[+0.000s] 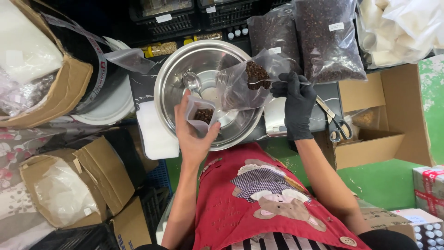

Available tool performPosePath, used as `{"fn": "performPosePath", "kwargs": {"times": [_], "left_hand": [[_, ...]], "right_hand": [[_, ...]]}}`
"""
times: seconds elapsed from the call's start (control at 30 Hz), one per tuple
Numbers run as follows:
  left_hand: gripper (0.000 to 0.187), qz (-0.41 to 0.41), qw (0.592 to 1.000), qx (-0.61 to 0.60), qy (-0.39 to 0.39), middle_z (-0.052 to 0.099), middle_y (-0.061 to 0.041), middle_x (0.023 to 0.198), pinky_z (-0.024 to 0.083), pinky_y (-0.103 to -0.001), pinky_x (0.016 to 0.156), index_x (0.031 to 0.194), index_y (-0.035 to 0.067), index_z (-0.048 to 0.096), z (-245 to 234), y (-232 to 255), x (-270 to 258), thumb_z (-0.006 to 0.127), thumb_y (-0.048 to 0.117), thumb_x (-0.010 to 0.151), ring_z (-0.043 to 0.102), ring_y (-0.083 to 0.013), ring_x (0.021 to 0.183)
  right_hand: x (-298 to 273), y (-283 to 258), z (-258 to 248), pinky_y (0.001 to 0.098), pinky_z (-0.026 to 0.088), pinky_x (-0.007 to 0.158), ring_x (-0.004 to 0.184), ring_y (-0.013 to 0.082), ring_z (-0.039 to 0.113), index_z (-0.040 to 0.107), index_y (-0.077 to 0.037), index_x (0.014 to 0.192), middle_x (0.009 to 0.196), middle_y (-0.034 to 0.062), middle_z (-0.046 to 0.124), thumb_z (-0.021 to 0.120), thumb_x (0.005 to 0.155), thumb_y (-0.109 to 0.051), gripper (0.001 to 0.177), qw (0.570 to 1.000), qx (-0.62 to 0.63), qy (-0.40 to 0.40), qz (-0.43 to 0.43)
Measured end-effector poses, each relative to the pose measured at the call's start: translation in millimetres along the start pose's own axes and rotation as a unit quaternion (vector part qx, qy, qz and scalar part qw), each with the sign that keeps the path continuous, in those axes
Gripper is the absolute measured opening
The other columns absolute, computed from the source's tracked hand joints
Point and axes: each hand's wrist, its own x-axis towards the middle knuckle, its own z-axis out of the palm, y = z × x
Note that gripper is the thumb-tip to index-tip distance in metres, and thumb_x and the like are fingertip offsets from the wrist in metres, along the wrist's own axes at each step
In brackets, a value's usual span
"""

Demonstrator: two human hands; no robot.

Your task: Scooping cloves from a large bowl into small plastic bags and weighing them on a digital scale for packaging.

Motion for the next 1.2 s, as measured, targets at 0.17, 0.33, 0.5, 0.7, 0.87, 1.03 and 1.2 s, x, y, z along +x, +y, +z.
{"fn": "performPosePath", "kwargs": {"times": [0.17,0.33,0.5,0.7,0.87,1.03,1.2], "left_hand": [[0.095,-0.014,1.0,-0.001,-0.02,0.05,-0.008,0.133,0.04,-0.044,0.117,0.165,0.012,0.038,3,-8,6,0.09,0.025,0.087,0.05,-0.0172,0.125],[0.093,-0.03,0.999,-0.002,-0.044,0.049,-0.008,0.134,0.039,-0.045,0.12,0.164,0.011,0.037,10,-9,13,0.089,0.022,0.088,0.049,-0.0192,0.128],[0.092,-0.03,0.998,0.027,-0.057,0.049,-0.009,0.135,0.038,-0.049,0.121,0.165,0.012,0.035,17,-9,17,0.088,0.022,0.091,0.049,-0.0226,0.13],[0.091,-0.052,0.993,0.073,-0.075,0.047,-0.01,0.133,0.036,-0.057,0.12,0.166,0.013,0.034,23,-16,19,0.085,0.024,0.091,0.048,-0.028,0.128],[0.093,-0.048,0.987,0.122,-0.097,0.045,-0.012,0.131,0.034,-0.061,0.118,0.167,0.013,0.032,32,-34,26,0.085,0.027,0.091,0.044,-0.0319,0.128],[0.099,-0.05,0.975,0.179,-0.122,0.042,-0.011,0.133,0.037,-0.06,0.117,0.168,0.016,0.03,42,-35,37,0.087,0.025,0.087,0.039,-0.0317,0.126],[0.104,-0.038,0.964,0.213,-0.151,0.043,-0.01,0.134,0.04,-0.057,0.114,0.168,0.016,0.031,51,-31,45,0.09,0.024,0.083,0.038,-0.0322,0.125]], "right_hand": [[-10,0,0,0.0319,0.067,0.063,0.068,0.0239,0.079,0.075,-0.001,0.099,0.079,0.0195,0.077,0.061,0.11,-0.02,0.026,0.999,-0.016,0.024,-0.04],[-17,-3,5,0.0346,0.067,0.065,0.069,0.0253,0.078,0.075,0.0,0.102,0.081,0.0213,0.077,0.06,0.11,-0.012,0.021,0.992,-0.07,0.014,-0.104],[-17,4,-2,0.0357,0.067,0.077,0.08,0.0212,0.078,0.077,-0.006,0.112,0.091,0.016,0.079,0.055,0.114,-0.014,0.023,0.988,-0.09,-0.025,-0.121],[-22,-6,-23,0.0336,0.066,0.074,0.08,0.0251,0.079,0.072,0.001,0.118,0.094,0.0234,0.077,0.046,0.116,-0.022,0.035,0.995,-0.017,-0.041,-0.094],[-27,-24,-44,0.0331,0.066,0.073,0.078,0.026,0.079,0.071,0.002,0.118,0.091,0.0239,0.076,0.043,0.117,-0.022,0.036,0.996,-0.026,-0.039,-0.08],[-38,-54,-51,0.0308,0.064,0.069,0.075,0.0256,0.078,0.071,-0.001,0.113,0.087,0.0225,0.076,0.047,0.115,-0.019,0.03,0.995,-0.049,-0.004,-0.081],[-63,-90,-45,0.0262,0.057,0.065,0.077,0.0251,0.078,0.07,0.001,0.111,0.087,0.0238,0.075,0.047,0.114,-0.022,0.033,0.986,-0.102,-0.023,-0.133]]}}
